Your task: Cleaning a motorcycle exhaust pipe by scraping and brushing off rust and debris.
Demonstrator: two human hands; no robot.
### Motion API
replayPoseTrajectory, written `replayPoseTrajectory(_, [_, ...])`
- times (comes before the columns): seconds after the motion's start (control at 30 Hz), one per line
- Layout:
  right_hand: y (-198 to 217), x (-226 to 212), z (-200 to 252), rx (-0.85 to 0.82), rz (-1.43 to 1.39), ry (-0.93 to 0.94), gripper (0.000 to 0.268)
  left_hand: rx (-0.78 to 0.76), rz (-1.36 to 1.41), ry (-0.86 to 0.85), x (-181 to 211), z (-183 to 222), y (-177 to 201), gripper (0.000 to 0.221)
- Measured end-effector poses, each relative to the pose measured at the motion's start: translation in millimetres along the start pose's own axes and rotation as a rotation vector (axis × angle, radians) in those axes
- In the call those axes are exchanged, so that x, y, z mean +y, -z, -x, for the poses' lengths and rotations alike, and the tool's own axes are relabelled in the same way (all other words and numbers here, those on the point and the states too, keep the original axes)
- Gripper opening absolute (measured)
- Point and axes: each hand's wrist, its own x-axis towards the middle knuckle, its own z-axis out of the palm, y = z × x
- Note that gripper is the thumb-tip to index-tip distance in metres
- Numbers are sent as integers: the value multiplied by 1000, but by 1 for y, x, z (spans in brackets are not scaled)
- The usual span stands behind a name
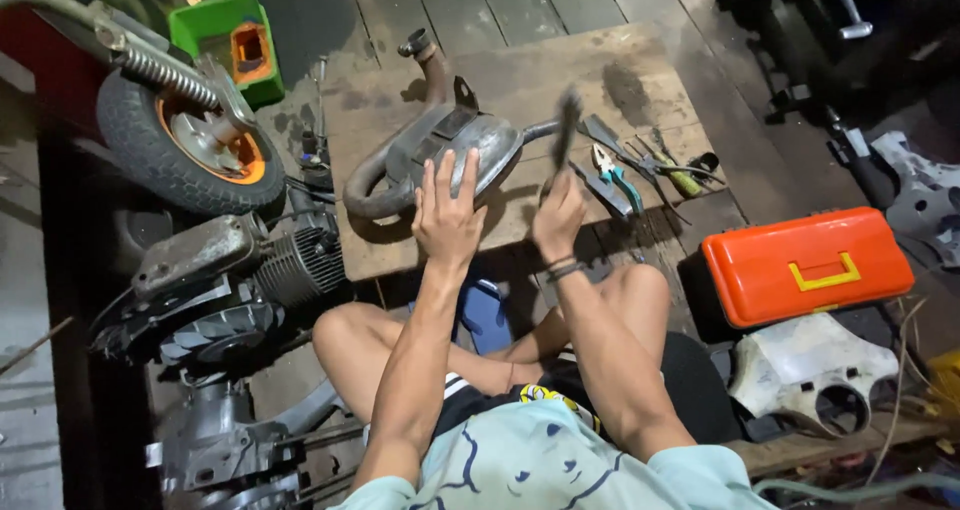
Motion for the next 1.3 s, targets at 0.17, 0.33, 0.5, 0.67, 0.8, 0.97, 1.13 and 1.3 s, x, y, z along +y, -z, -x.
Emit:
replayPoseTrajectory(0.17, [-20,-1,1,-39,-166,-127,50,-17,9,-16,2,9,12,101])
replayPoseTrajectory(0.33, [-7,29,39,-76,33,-163,50,81,-21,-64,6,12,-17,95])
replayPoseTrajectory(0.5, [0,-21,-24,84,-52,-5,57,97,-53,-71,-3,25,-16,99])
replayPoseTrajectory(0.67, [-14,41,56,-73,-29,-189,49,118,-41,-60,11,20,-13,87])
replayPoseTrajectory(0.8, [8,-5,26,-64,-78,-206,65,81,-27,-49,4,19,-18,97])
replayPoseTrajectory(0.97, [-1,-18,19,-94,-100,-173,61,41,-9,-40,6,17,6,101])
replayPoseTrajectory(1.13, [8,42,33,-229,-26,-272,62,-10,38,-23,2,4,-3,101])
replayPoseTrajectory(1.3, [61,3,-25,-230,-103,8,61,0,32,-13,-12,2,-7,102])
